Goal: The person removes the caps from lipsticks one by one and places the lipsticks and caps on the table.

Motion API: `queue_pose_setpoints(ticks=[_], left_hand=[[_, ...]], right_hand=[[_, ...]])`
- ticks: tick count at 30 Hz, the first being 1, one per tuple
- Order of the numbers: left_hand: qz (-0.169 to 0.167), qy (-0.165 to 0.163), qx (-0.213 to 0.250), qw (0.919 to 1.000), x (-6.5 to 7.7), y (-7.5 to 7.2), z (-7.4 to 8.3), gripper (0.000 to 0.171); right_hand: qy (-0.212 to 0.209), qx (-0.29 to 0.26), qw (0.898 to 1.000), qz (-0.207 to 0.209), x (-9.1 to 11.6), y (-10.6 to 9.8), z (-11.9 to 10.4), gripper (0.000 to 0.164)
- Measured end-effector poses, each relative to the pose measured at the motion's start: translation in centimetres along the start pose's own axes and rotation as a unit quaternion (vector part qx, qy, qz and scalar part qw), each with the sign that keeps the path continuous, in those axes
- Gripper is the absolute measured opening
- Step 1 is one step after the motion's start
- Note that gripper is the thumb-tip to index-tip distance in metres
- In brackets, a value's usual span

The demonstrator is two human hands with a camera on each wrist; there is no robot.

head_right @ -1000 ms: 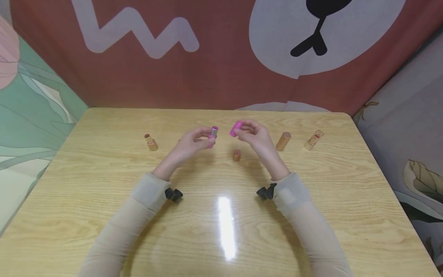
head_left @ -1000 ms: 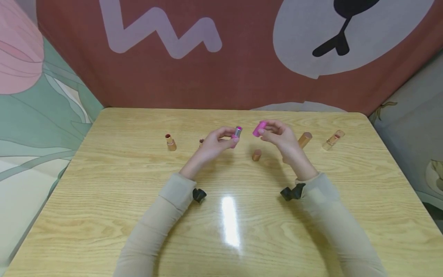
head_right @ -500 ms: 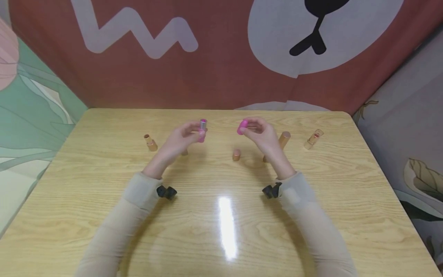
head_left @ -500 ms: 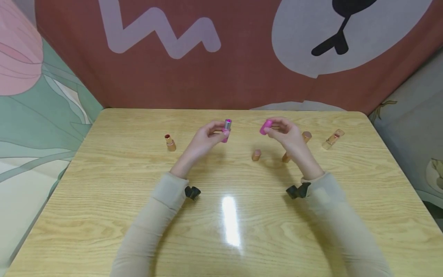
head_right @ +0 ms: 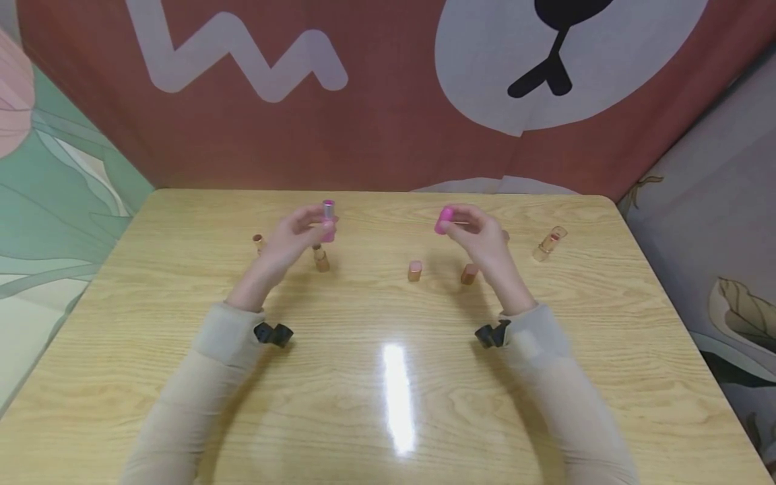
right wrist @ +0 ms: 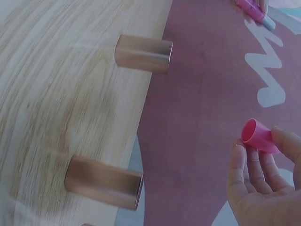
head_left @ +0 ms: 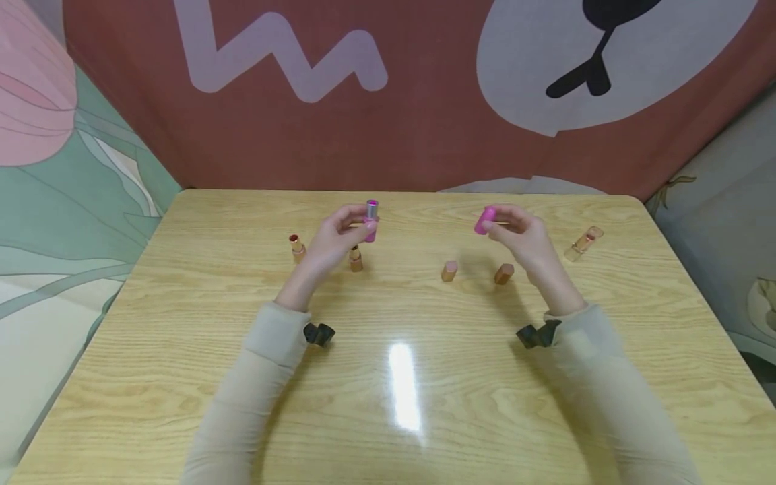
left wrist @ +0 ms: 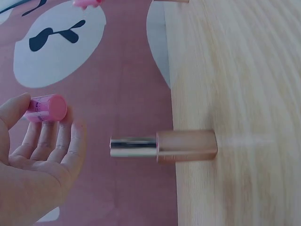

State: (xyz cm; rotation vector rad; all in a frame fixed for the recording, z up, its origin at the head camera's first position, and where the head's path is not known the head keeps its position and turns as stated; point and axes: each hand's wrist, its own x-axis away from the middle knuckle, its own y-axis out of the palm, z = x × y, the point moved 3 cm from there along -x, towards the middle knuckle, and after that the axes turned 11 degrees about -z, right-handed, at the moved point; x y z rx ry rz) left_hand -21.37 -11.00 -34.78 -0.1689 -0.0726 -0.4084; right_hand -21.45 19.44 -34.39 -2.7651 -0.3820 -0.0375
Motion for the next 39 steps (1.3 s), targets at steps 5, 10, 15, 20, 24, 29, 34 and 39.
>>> queue_pose_setpoints(ticks=[5,10,15,20,24,29,34,39], left_hand=[[0.011,-0.007,0.003,0.9999,0.5,-0.8,0.0,0.041],[0.021,-0.015,0.007,0.9997,0.7,-1.3,-0.1,0.043],[0.02,-0.018,0.001,0.9996,0.7,-1.8,-0.4,0.043],[0.032,-0.015,-0.005,0.9994,1.0,-2.4,-0.7,0.043],[0.042,-0.01,0.003,0.9991,1.3,-3.0,-0.9,0.043],[0.048,-0.013,-0.004,0.9988,1.7,-3.9,-1.1,0.044],[0.056,-0.034,-0.014,0.9978,2.5,-4.9,-1.4,0.046],[0.061,-0.019,-0.018,0.9978,3.1,-5.8,-1.5,0.048]], right_hand=[[0.026,0.007,1.0,0.0,0.4,-0.8,0.4,0.043],[0.042,0.019,0.999,-0.004,0.7,-1.4,0.7,0.044],[0.027,0.028,0.999,-0.002,0.7,-1.8,1.1,0.038],[0.015,0.031,0.999,-0.008,0.7,-2.2,1.4,0.036],[0.014,0.035,0.999,-0.009,0.9,-2.8,1.8,0.026],[0.006,0.047,0.999,-0.013,1.2,-3.5,2.2,0.03],[0.01,0.07,0.997,-0.021,1.6,-4.3,2.7,0.04],[0.004,0.083,0.996,-0.031,2.0,-5.4,3.2,0.029]])
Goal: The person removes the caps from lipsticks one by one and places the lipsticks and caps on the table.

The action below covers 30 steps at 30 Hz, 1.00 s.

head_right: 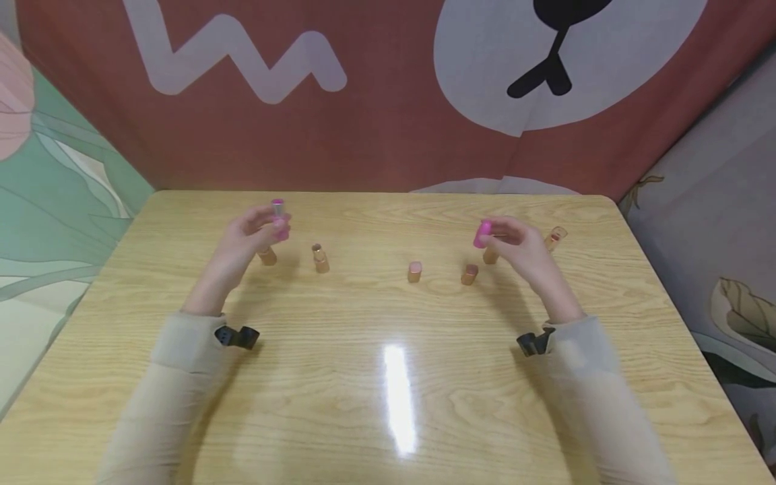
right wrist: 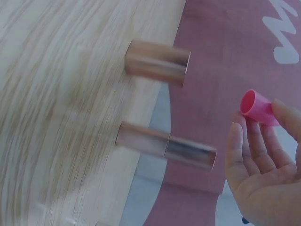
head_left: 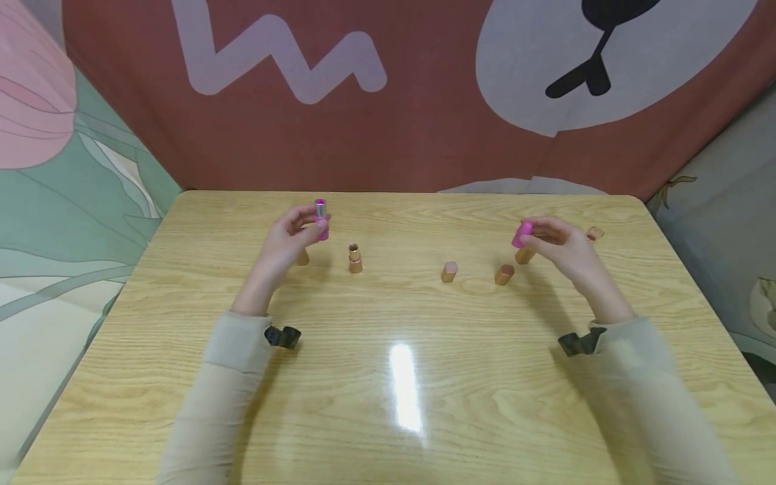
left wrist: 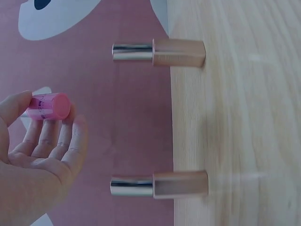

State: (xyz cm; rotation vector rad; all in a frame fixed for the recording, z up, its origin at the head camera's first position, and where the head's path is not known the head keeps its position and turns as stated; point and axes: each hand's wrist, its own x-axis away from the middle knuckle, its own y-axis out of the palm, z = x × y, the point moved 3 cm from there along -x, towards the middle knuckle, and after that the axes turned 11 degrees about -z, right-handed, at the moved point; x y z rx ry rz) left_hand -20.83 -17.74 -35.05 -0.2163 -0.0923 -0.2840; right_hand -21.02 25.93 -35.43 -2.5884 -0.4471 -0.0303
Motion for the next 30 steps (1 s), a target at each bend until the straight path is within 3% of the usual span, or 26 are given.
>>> queue_pose_setpoints(ticks=[6,14,17,21,26,30], left_hand=[[0.018,0.0,-0.013,0.9998,0.6,-1.2,-0.4,0.049],[0.028,0.014,0.001,0.9995,1.6,-2.8,-0.8,0.045],[0.031,0.021,0.01,0.9992,2.0,-3.4,-1.1,0.048],[0.042,0.03,0.024,0.9984,2.3,-4.1,-1.5,0.038],[0.052,0.021,0.024,0.9981,2.8,-5.0,-2.0,0.024],[0.058,0.016,0.039,0.9974,3.1,-5.6,-2.5,0.027]], right_hand=[[-0.006,0.011,1.0,-0.003,0.7,-1.0,0.7,0.026],[0.027,0.043,0.999,0.001,1.6,-2.3,1.6,0.043],[0.026,0.043,0.999,-0.003,1.9,-2.6,1.9,0.039],[0.026,0.049,0.998,-0.006,2.3,-3.0,2.3,0.032],[0.029,0.049,0.998,-0.018,2.7,-3.4,3.0,0.022],[0.032,0.047,0.998,-0.025,2.7,-3.6,3.5,0.019]])
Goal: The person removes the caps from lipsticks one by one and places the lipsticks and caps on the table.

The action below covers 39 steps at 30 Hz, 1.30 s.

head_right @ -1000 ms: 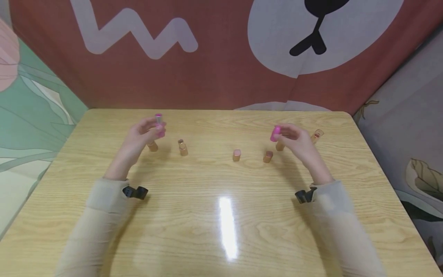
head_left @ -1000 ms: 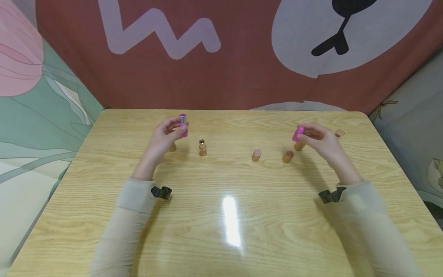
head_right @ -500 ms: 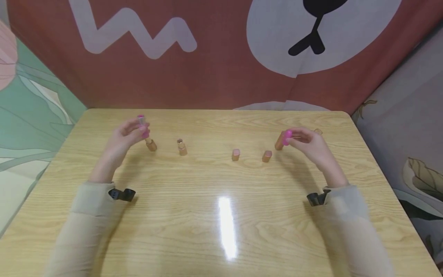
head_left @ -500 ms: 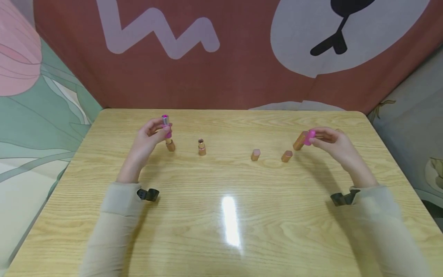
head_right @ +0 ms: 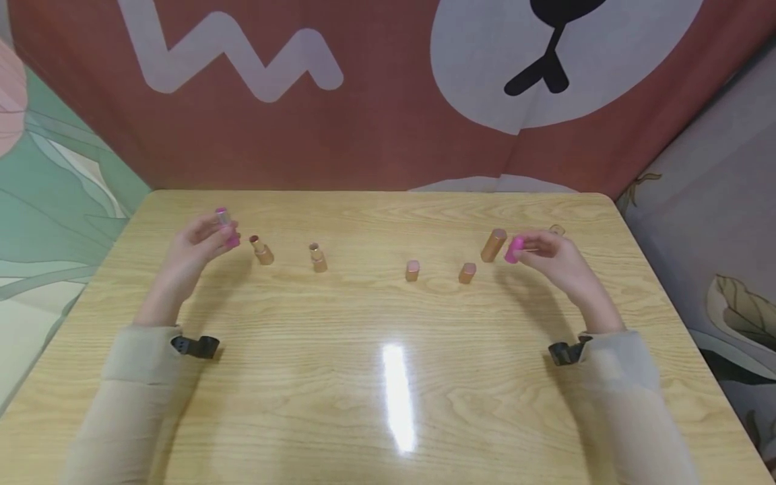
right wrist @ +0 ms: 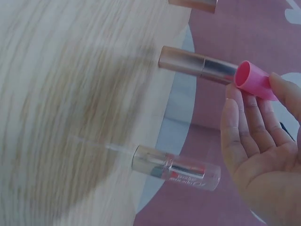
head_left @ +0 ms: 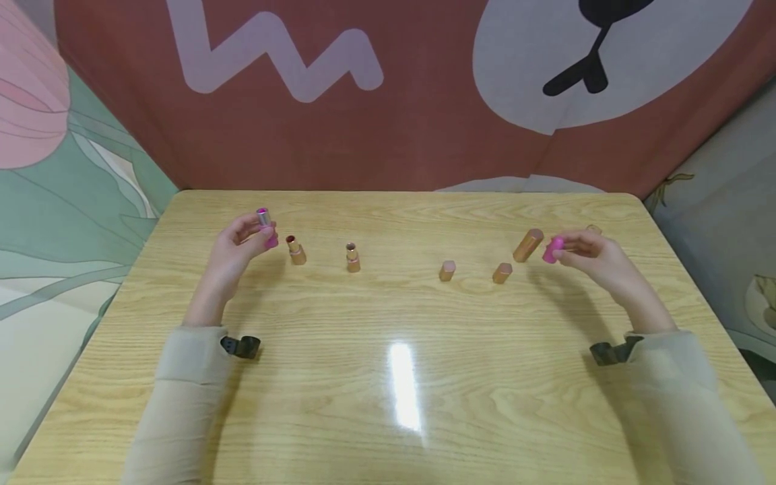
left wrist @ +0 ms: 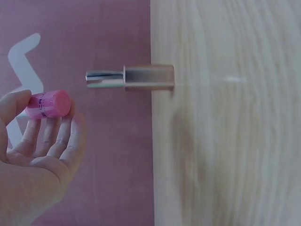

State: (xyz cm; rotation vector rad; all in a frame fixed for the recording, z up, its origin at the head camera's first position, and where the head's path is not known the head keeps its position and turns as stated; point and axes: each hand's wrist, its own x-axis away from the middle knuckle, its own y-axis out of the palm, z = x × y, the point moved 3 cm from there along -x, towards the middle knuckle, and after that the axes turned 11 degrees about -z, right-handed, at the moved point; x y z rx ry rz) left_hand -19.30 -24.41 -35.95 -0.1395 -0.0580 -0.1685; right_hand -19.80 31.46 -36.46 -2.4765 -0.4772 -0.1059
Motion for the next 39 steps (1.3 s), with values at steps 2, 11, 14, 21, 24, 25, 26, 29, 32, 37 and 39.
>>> queue_pose_setpoints(ticks=[2,11,14,21,24,25,26,29,32,37,39], left_hand=[[0.003,0.0,0.007,1.0,0.1,-0.3,-0.3,0.03],[0.003,-0.003,0.028,0.9996,0.2,-1.2,-1.3,0.017],[0.001,-0.013,0.007,0.9999,0.2,-1.5,-1.6,0.018],[-0.005,-0.045,-0.057,0.9974,0.2,-1.7,-2.2,0.027],[-0.012,-0.051,-0.058,0.997,0.2,-1.8,-2.3,0.03],[-0.014,-0.051,-0.056,0.997,0.1,-1.8,-2.4,0.031],[-0.015,-0.051,-0.054,0.9971,0.1,-1.8,-2.4,0.032],[-0.022,-0.051,-0.055,0.9969,0.0,-1.8,-2.5,0.04],[-0.032,-0.054,-0.061,0.9962,-0.1,-1.8,-2.7,0.05],[-0.044,-0.065,-0.073,0.9942,-0.2,-1.8,-3.0,0.051],[-0.045,-0.067,-0.076,0.9938,-0.2,-1.8,-3.1,0.048]], right_hand=[[0.01,0.008,1.0,-0.001,0.0,-0.1,0.3,0.022],[0.041,0.006,0.999,-0.019,-0.1,-0.4,1.6,0.027],[0.033,-0.01,0.999,-0.02,-0.1,-0.4,1.9,0.024],[0.056,-0.001,0.998,-0.025,-0.3,-0.5,2.6,0.026],[0.069,0.005,0.997,-0.036,-0.5,-0.4,2.9,0.034],[0.071,0.006,0.997,-0.041,-0.6,-0.4,3.0,0.036],[0.071,0.006,0.996,-0.046,-0.7,-0.4,3.1,0.037],[0.067,0.011,0.996,-0.056,-0.9,-0.3,3.4,0.039],[0.071,0.022,0.995,-0.065,-1.1,-0.2,3.7,0.042],[0.089,0.037,0.993,-0.068,-1.2,-0.3,4.1,0.048],[0.093,0.039,0.993,-0.069,-1.2,-0.3,4.1,0.048]])
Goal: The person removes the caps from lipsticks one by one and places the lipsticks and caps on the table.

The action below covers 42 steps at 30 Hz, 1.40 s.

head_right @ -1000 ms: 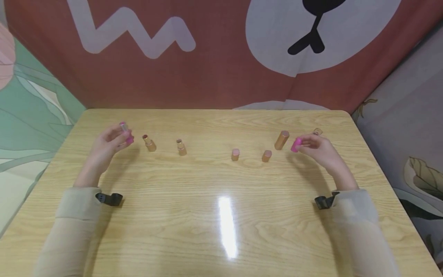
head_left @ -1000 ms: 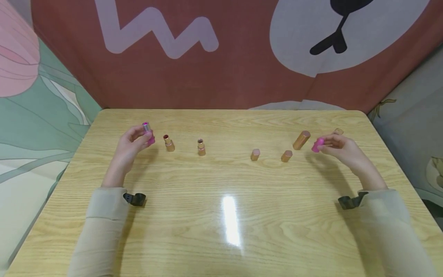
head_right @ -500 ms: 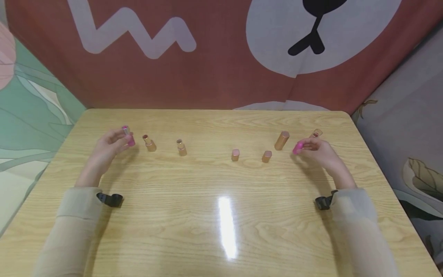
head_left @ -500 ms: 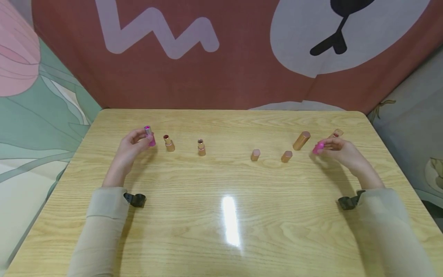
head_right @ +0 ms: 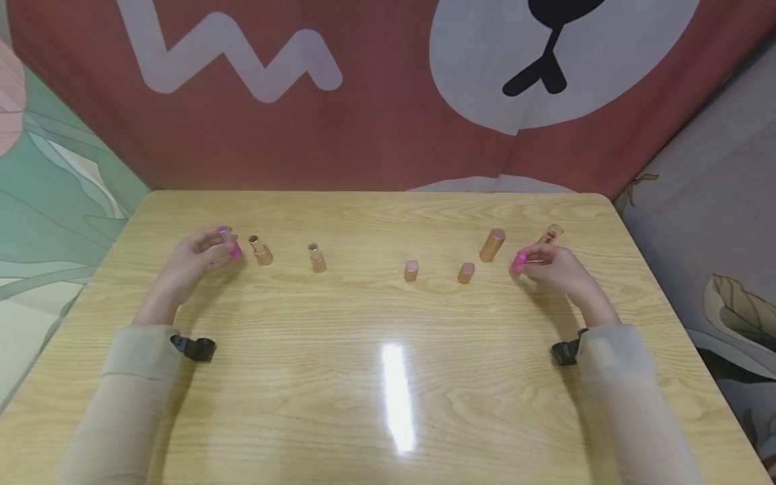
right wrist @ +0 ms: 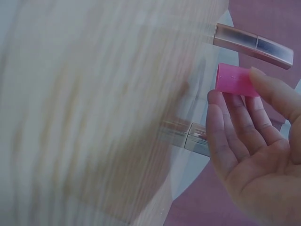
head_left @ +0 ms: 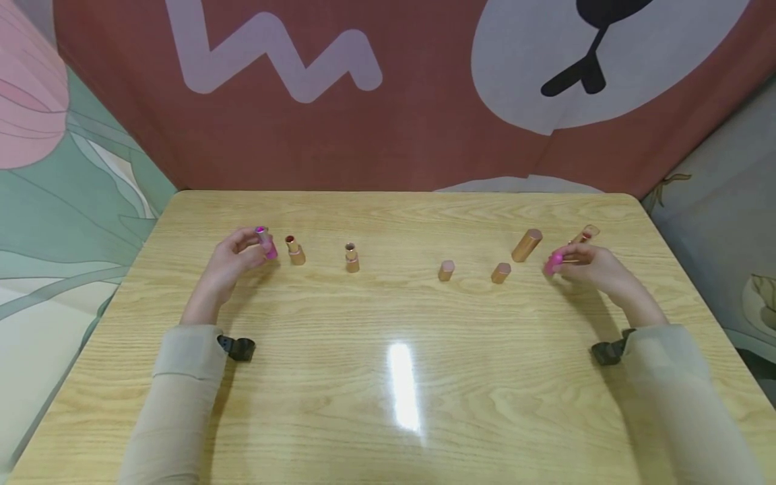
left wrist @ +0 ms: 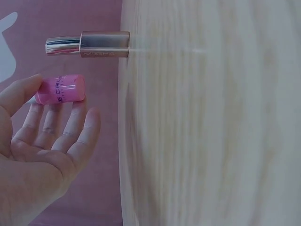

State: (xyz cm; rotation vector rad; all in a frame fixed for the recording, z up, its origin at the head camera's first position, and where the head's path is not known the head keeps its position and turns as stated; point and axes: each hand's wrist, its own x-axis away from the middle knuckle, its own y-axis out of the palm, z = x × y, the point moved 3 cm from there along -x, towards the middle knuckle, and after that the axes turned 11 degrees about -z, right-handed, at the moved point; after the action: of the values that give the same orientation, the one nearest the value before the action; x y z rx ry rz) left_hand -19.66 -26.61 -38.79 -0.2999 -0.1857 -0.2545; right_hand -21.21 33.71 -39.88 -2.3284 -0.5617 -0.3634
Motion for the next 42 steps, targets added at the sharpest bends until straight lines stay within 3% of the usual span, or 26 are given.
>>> queue_pose_setpoints(ticks=[9,17,38,42], left_hand=[[-0.009,-0.001,0.001,1.0,-0.18,0.01,-0.25,0.034],[-0.012,-0.03,-0.015,0.9994,-0.36,0.0,-0.4,0.046],[-0.02,-0.03,-0.033,0.9988,-0.48,0.19,-0.61,0.037],[-0.022,-0.032,-0.033,0.9987,-0.45,0.13,-0.61,0.043]], right_hand=[[0.006,-0.006,1.0,-0.008,-0.29,0.01,0.03,0.049],[0.007,-0.008,1.0,-0.015,-0.2,0.01,-0.02,0.047],[0.001,-0.019,1.0,-0.025,-0.13,0.1,-0.08,0.045],[0.001,-0.018,0.999,-0.029,-0.14,0.12,-0.08,0.047]])
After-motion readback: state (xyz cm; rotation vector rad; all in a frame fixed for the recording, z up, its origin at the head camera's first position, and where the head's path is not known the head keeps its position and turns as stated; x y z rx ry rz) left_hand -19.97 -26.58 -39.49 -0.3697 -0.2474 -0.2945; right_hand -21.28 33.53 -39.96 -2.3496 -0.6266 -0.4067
